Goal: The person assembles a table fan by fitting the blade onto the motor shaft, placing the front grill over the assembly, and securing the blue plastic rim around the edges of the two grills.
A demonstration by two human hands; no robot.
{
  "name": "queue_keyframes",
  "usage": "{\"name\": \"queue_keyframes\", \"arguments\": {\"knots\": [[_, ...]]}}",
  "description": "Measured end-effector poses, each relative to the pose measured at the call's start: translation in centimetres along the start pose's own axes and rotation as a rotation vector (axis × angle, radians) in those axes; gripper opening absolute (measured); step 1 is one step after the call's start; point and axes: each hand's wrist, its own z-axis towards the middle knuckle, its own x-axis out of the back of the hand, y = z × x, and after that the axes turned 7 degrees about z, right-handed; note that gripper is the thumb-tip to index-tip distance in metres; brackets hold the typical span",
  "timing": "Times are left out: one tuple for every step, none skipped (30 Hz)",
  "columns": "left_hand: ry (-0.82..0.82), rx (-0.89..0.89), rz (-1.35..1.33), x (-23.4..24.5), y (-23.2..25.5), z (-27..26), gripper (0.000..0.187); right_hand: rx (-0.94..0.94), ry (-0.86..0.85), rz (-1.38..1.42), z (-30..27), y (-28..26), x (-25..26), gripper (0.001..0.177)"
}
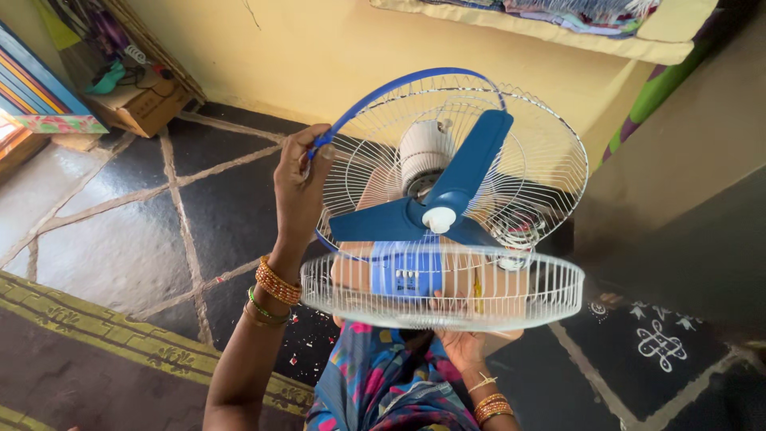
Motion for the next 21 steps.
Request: {"name": "queue_keyframes", "arguments": {"knots": [[-0.001,0.000,0.000,-0.1,0.0,0.0,0.025,0.004,-0.012,0.000,-0.3,-0.2,0.1,0.052],[0.013,0.013,0.009,-0.2,0.1,-0.1,0.025,0.004,-0.012,0.001,-0.6,-0.3,0.4,0.052],[0.026,0.026,0.018,-0.3,0.1,-0.2,0.025,-0.017,-0.059,0.076,-1.3,-0.4,0.7,0.059],[0.025,0.027,0.018,-0.4,0.2,-0.3,0.025,-0.037,-0.107,0.150,-1.9,-0.6,1.0,0.066],[0.047,0.040,0.029,-0.5,0.2,-0.4,0.024,-0.036,-0.106,0.150,-2.3,-0.8,1.4,0.066],[0.070,0.053,0.040,-0.6,0.3,-0.4,0.024,-0.008,0.059,0.007,-2.4,-1.1,1.7,0.060],[0.069,0.054,0.038,-0.7,0.4,-0.6,0.024,0.020,0.226,-0.135,-2.5,-1.4,1.9,0.055],[0.094,0.078,0.065,-0.8,0.5,-0.7,0.024,0.022,0.227,-0.136,-2.7,-1.8,2.1,0.055],[0.117,0.100,0.090,-1.0,0.5,-0.8,0.023,0.049,0.240,-0.139,-2.8,-2.2,2.2,0.055],[0.115,0.100,0.088,-1.2,0.5,-0.8,0.023,0.077,0.253,-0.142,-2.9,-2.5,2.4,0.054],[0.134,0.074,0.078,-1.3,0.5,-0.9,0.023,0.080,0.256,-0.142,-3.0,-2.8,2.5,0.054],[0.154,0.047,0.068,-1.4,0.5,-0.9,0.022,0.103,0.276,-0.138,-2.8,-3.0,2.6,0.052],[0.147,0.052,0.066,-1.4,0.4,-1.0,0.022,0.126,0.301,-0.133,-3.1,-3.1,2.8,0.051],[0.156,0.055,0.082,-1.4,0.2,-1.0,0.022,0.129,0.308,-0.132,-3.4,-3.0,3.0,0.051],[0.165,0.055,0.099,-1.5,0.1,-0.9,0.022,0.091,0.013,0.025,-3.4,-2.8,3.1,0.052],[0.160,0.057,0.096,-1.6,0.1,-1.0,0.022,0.050,-0.282,0.180,-3.6,-2.8,3.1,0.054],[0.154,0.054,0.060,-1.6,0.1,-1.0,0.022,0.053,-0.280,0.183,-3.7,-2.8,3.2,0.054],[0.147,0.051,0.023,-1.6,0.1,-1.0,0.023,0.065,-0.182,0.145,-4.3,-2.7,3.2,0.052],[0.142,0.053,0.023,-1.5,0.1,-1.1,0.023,0.080,0.047,0.019,-5.2,-2.7,3.3,0.050],[0.146,0.047,0.027,-1.4,0.2,-1.2,0.022,0.065,0.232,-0.085,-6.0,-3.6,3.3,0.048],[0.153,0.039,0.025,-1.4,0.1,-1.1,0.022,0.040,0.308,-0.165,-6.3,-5.1,2.2,0.046]]}}
